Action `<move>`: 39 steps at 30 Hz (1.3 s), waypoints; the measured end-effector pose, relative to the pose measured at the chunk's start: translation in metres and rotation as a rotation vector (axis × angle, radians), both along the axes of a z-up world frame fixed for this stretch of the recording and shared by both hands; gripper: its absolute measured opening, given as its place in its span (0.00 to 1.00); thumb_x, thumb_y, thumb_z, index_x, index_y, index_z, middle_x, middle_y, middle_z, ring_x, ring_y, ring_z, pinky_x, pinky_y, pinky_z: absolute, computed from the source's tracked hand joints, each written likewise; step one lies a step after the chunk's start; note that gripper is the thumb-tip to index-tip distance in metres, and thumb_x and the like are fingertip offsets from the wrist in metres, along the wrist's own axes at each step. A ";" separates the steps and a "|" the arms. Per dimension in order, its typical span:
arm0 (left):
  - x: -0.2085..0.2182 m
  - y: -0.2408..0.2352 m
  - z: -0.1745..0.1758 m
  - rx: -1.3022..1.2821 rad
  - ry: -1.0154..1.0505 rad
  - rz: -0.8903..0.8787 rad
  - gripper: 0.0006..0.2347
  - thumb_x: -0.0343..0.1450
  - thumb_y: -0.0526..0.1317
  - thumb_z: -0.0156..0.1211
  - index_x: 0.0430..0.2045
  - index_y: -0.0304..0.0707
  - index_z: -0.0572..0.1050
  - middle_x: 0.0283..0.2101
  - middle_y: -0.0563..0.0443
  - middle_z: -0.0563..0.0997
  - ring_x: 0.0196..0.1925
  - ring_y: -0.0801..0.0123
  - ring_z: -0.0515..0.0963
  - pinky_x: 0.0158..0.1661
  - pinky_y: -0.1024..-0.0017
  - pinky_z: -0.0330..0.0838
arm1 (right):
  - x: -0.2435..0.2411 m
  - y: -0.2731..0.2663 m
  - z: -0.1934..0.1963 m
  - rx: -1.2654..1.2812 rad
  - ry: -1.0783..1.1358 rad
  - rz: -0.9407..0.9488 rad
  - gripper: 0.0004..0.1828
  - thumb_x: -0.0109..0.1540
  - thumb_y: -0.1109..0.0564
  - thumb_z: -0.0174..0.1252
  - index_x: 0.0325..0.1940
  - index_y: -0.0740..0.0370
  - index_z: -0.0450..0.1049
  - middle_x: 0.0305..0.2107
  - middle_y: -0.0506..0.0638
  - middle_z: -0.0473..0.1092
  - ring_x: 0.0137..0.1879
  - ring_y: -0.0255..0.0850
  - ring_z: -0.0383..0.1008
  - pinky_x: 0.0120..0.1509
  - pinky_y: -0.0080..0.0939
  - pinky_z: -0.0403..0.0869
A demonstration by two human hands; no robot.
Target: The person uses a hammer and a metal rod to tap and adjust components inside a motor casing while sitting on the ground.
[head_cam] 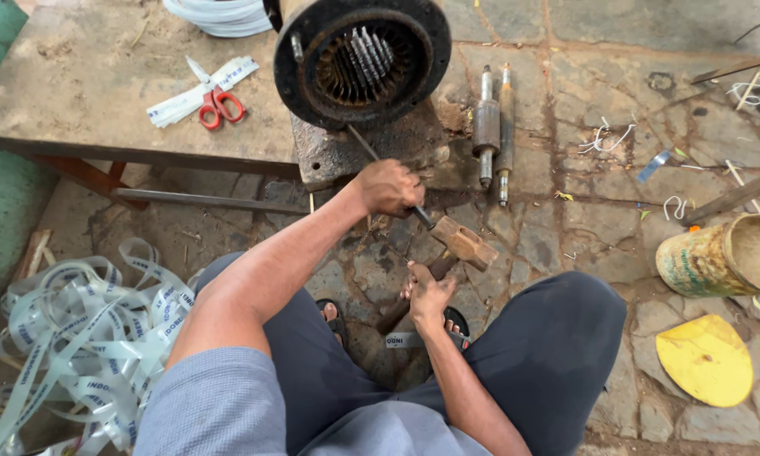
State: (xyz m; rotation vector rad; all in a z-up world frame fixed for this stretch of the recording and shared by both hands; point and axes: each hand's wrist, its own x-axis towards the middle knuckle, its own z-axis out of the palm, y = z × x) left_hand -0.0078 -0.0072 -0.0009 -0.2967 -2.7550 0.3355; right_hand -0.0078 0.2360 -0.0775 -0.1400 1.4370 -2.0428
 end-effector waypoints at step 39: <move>0.046 -0.007 0.035 -0.048 -0.045 0.142 0.15 0.74 0.47 0.60 0.15 0.45 0.74 0.18 0.55 0.75 0.19 0.70 0.76 0.19 0.72 0.73 | 0.029 -0.007 0.024 -0.154 0.013 0.137 0.10 0.60 0.64 0.60 0.28 0.62 0.66 0.13 0.49 0.61 0.14 0.37 0.61 0.18 0.41 0.64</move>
